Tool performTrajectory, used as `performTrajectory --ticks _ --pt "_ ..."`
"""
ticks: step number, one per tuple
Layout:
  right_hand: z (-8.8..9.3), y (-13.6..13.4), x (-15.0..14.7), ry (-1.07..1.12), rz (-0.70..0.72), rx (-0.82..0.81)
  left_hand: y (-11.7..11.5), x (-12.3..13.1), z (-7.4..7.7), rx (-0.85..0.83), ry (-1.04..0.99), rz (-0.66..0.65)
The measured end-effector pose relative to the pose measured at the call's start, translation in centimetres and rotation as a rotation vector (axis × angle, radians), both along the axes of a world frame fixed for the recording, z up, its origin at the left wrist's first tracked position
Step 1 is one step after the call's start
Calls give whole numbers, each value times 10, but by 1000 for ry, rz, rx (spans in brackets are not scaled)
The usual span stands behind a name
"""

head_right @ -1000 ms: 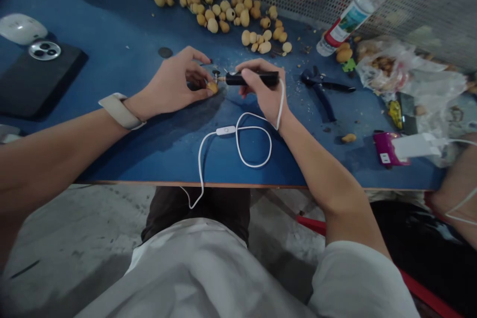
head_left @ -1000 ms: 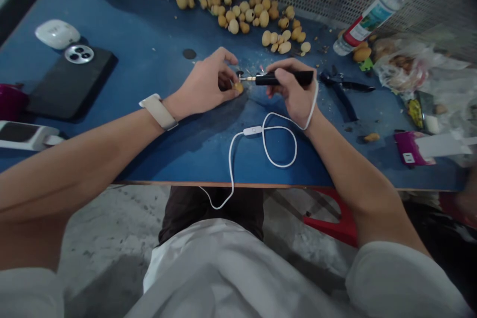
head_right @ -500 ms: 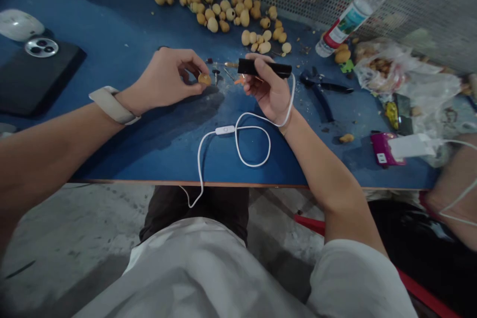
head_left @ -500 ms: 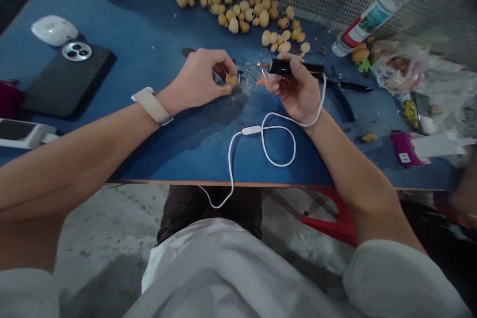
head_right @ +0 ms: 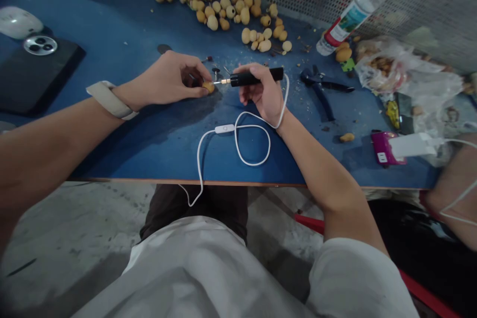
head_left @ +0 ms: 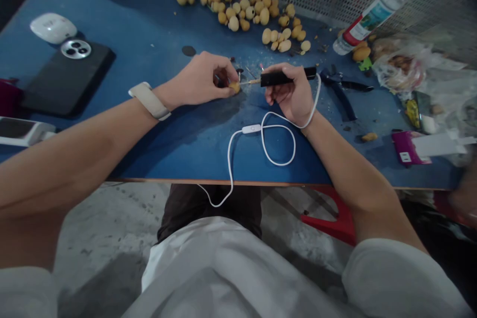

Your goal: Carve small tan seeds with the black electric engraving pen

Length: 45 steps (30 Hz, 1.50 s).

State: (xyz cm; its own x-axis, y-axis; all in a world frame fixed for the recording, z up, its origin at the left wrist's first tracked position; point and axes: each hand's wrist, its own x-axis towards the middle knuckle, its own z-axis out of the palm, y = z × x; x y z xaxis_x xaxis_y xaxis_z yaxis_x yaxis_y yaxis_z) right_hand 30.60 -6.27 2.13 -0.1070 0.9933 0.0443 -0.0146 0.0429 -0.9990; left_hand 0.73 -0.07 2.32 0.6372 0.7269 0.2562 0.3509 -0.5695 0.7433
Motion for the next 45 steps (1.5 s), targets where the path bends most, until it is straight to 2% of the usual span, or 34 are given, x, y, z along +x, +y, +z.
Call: performTrajectory --ticks 4,9,14,26,35,45 --pt "1 -1 2 21 45 -28 3 -1 0 -22 -3 -21" --pt "-15 6 2 34 41 123 1 -1 1 -72 -2 6" --pt "-23 12 5 48 15 132 1 -2 1 -94 -12 -7" --pt "-19 6 3 22 50 125 -1 -1 4 -19 14 -24" --pt "-20 6 3 -9 38 146 -3 1 1 -20 44 33" --pt "-22 8 3 -19 26 103 -5 0 4 15 40 -4"
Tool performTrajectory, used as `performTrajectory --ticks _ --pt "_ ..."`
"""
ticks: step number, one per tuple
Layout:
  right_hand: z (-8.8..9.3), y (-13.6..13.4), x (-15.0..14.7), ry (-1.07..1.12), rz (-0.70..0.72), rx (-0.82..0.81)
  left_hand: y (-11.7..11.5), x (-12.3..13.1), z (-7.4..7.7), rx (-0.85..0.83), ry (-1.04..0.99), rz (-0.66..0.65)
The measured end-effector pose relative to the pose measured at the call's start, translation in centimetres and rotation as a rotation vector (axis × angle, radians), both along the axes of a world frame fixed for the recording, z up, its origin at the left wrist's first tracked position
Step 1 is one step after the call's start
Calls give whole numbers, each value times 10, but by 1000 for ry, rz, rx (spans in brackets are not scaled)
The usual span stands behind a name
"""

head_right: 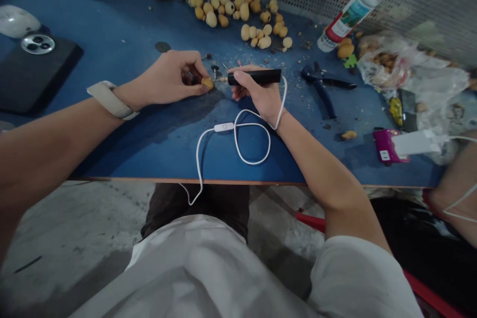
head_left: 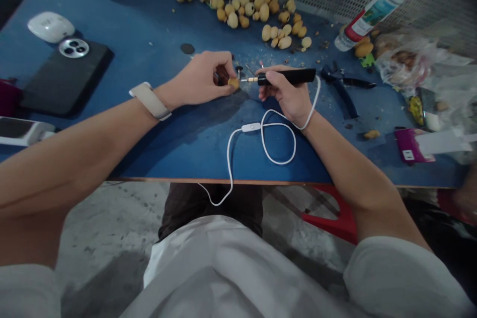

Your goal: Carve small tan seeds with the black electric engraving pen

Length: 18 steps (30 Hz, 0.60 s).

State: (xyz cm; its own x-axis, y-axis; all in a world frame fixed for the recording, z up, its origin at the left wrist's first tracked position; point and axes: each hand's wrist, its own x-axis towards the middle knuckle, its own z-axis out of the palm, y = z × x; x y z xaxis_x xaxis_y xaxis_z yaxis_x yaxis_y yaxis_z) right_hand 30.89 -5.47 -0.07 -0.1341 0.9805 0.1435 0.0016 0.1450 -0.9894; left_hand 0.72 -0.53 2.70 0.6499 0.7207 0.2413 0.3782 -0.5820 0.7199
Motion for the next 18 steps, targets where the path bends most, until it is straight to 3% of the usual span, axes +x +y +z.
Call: performTrajectory --ticks 18 --pt "3 -1 0 -40 -33 -12 -4 9 -17 57 -31 83"
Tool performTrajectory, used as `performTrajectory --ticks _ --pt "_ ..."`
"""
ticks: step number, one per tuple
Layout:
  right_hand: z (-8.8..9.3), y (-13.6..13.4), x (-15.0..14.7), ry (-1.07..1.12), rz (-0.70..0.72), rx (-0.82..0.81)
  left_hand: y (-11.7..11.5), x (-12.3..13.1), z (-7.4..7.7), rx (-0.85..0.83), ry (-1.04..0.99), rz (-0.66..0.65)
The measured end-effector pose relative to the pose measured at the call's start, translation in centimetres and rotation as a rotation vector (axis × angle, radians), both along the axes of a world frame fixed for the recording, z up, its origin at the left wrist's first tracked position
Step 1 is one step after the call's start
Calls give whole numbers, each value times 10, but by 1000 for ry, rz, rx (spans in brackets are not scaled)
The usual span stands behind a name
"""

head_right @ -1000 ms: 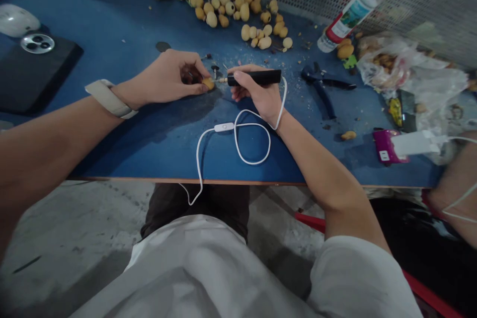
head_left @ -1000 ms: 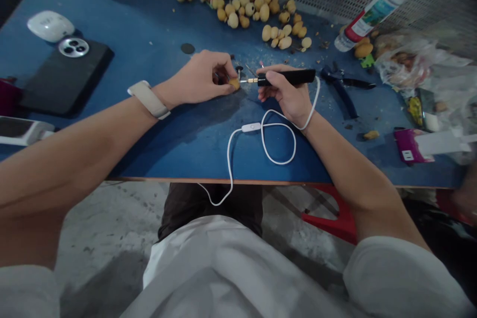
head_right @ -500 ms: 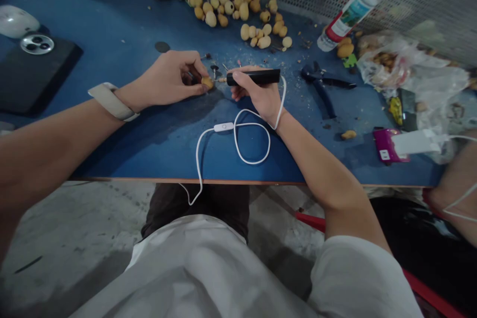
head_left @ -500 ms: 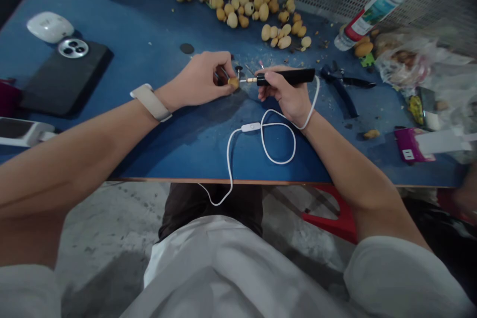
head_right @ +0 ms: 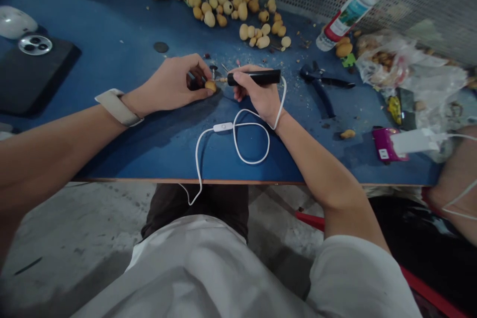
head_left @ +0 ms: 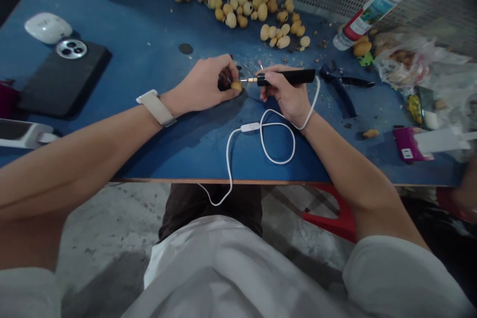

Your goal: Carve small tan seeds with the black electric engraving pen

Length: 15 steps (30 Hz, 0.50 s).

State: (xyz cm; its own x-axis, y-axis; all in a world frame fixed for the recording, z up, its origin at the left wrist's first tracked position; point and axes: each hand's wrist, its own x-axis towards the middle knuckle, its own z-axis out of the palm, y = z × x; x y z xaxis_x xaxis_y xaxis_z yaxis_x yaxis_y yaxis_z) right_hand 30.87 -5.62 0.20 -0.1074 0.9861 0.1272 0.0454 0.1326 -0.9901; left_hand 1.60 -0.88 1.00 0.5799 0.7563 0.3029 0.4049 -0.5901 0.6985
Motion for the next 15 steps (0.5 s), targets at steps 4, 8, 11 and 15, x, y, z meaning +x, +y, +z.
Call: performTrajectory --ticks 4,8,11,15 --pt "0 -2 0 3 -5 5 1 1 0 17 42 15" --pt "-1 -1 -2 47 1 76 2 2 -1 35 81 15" --pt "-1 -1 -2 43 24 82 3 2 -2 21 72 10" --pt "0 -1 -1 17 0 36 2 0 1 18 66 -10"
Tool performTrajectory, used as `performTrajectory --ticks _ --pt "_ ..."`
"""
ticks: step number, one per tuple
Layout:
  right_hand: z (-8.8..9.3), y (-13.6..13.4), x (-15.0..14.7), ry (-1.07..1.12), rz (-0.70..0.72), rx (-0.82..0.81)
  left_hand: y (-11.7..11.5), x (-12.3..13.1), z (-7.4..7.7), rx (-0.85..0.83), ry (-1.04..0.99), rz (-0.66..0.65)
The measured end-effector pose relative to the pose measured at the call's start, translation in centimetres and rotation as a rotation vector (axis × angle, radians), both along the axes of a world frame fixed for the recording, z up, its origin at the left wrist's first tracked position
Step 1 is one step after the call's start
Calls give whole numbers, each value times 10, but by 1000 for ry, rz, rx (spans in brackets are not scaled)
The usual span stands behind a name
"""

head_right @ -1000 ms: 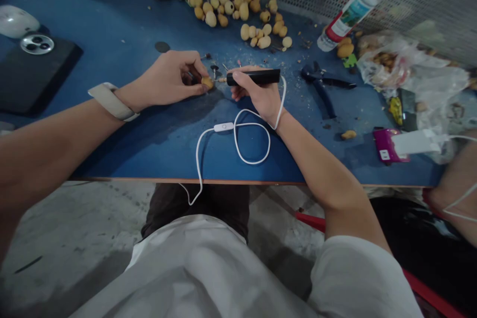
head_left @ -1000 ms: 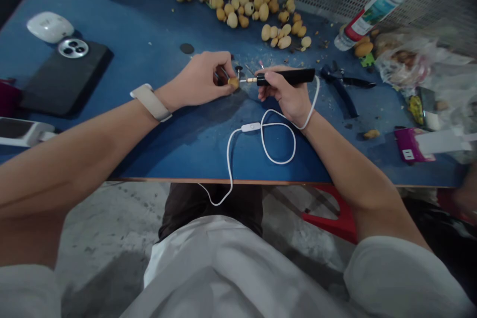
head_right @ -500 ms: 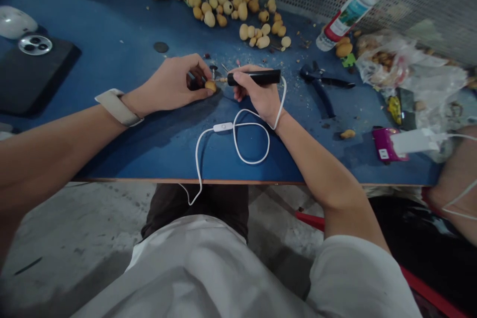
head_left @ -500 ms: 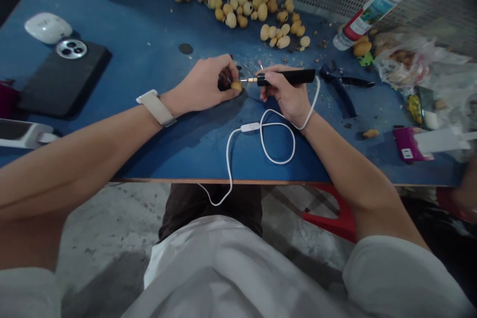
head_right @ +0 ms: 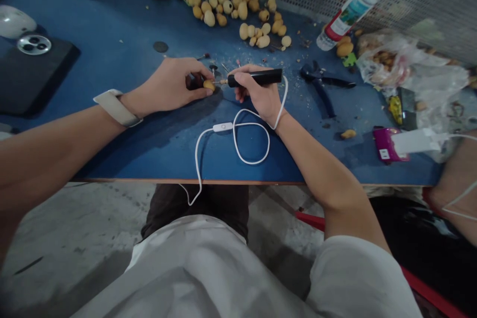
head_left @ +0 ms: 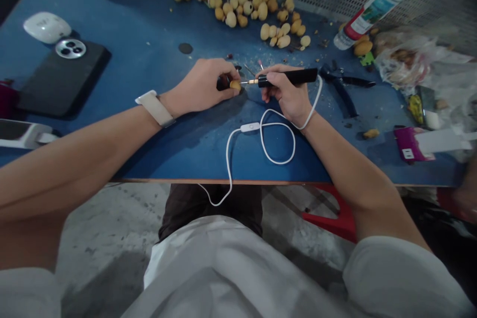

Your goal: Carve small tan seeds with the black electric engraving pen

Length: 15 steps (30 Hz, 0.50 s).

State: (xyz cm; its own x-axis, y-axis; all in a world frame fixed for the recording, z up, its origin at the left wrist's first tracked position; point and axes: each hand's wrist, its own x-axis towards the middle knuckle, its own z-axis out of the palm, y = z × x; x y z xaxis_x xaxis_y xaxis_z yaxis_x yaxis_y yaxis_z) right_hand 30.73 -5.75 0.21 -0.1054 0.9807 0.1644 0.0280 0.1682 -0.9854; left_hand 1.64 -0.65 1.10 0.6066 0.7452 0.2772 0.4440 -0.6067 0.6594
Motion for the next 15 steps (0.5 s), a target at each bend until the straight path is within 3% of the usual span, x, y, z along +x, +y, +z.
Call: performTrajectory --ticks 9,15 --pt "-2 3 2 35 8 55 -4 -4 8 -47 -35 -19" --pt "3 -3 0 -66 8 69 -8 -3 11 -32 -43 -9"
